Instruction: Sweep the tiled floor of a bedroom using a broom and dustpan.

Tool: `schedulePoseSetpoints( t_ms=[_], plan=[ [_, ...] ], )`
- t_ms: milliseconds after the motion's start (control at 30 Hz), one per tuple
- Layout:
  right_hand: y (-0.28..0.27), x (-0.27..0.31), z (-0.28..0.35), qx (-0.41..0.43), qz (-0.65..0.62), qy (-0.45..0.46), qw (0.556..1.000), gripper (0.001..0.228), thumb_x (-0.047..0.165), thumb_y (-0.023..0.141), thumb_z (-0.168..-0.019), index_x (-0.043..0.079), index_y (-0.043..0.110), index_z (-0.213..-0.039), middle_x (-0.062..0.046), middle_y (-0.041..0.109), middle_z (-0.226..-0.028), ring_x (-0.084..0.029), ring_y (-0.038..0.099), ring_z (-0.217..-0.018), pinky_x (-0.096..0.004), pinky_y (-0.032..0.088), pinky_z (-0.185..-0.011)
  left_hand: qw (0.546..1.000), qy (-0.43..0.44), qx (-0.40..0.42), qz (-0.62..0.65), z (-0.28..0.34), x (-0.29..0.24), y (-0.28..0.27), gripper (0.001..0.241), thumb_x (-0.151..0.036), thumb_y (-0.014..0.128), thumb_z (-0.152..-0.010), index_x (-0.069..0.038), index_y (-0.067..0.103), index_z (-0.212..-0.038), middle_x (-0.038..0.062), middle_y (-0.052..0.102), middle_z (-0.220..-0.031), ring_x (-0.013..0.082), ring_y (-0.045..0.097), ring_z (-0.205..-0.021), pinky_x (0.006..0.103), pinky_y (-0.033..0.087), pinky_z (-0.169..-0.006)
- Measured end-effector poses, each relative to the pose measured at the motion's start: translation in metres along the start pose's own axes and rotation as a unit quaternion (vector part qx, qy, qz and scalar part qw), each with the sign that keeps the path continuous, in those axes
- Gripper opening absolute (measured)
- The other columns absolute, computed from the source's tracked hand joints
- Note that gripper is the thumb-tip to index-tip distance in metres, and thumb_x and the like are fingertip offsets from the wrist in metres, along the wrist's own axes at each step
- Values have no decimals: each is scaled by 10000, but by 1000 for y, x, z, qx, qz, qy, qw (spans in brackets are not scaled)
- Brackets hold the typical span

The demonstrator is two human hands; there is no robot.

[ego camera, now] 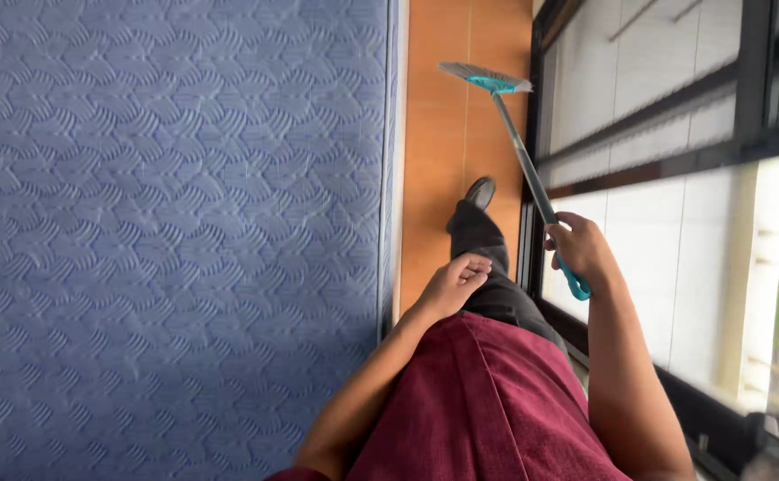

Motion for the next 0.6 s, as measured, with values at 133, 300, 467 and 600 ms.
schedulePoseSetpoints(
  t_ms=[133, 300, 467, 600],
  plan=[
    [-37, 57, -133, 23, 41, -29, 998, 310, 174, 595, -989, -83, 665, -1150, -160, 673, -789, -213, 630, -549, -368, 519, -509, 999, 7, -34, 15, -116, -30, -31, 262, -141, 653, -994, -43, 650, -1237, 80, 747, -1157, 172, 726, -1024, 309, 583, -892],
    [-70, 156, -267, 33, 67, -18, 997, 297, 186, 598, -983, -71, 658, -1119, -157, 678, -777, -229, 646, -567, -379, 541, -525, 997, -5, -74, 25, -212, -83, -78, 253, -128, 643, -1002, -21, 640, -1232, 94, 745, -1176, 182, 725, -1068, 318, 579, -905],
    [-75, 251, -395, 37, 89, -40, 995, 305, 179, 556, -995, -10, 645, -1218, -136, 692, -796, -214, 655, -578, -363, 548, -537, 994, -60, -69, 63, -282, -91, -107, 286, -120, 656, -983, -13, 632, -1248, 103, 737, -1190, 193, 716, -1093, 320, 573, -935],
    [-56, 266, -500, 47, 77, -9, 996, 310, 196, 517, -1023, 7, 630, -1241, -127, 671, -786, -207, 645, -564, -372, 533, -516, 992, -95, -33, 75, -346, -90, -135, 324, -110, 675, -960, -12, 622, -1264, 108, 720, -1209, 204, 701, -1091, 334, 564, -944]
  ],
)
Point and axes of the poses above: each hand's wrist, its own z-axis away from the middle knuckle, its own y-axis out of the palm, x = y × z, the point moved 8 cm from there along -z, towards the middle knuckle
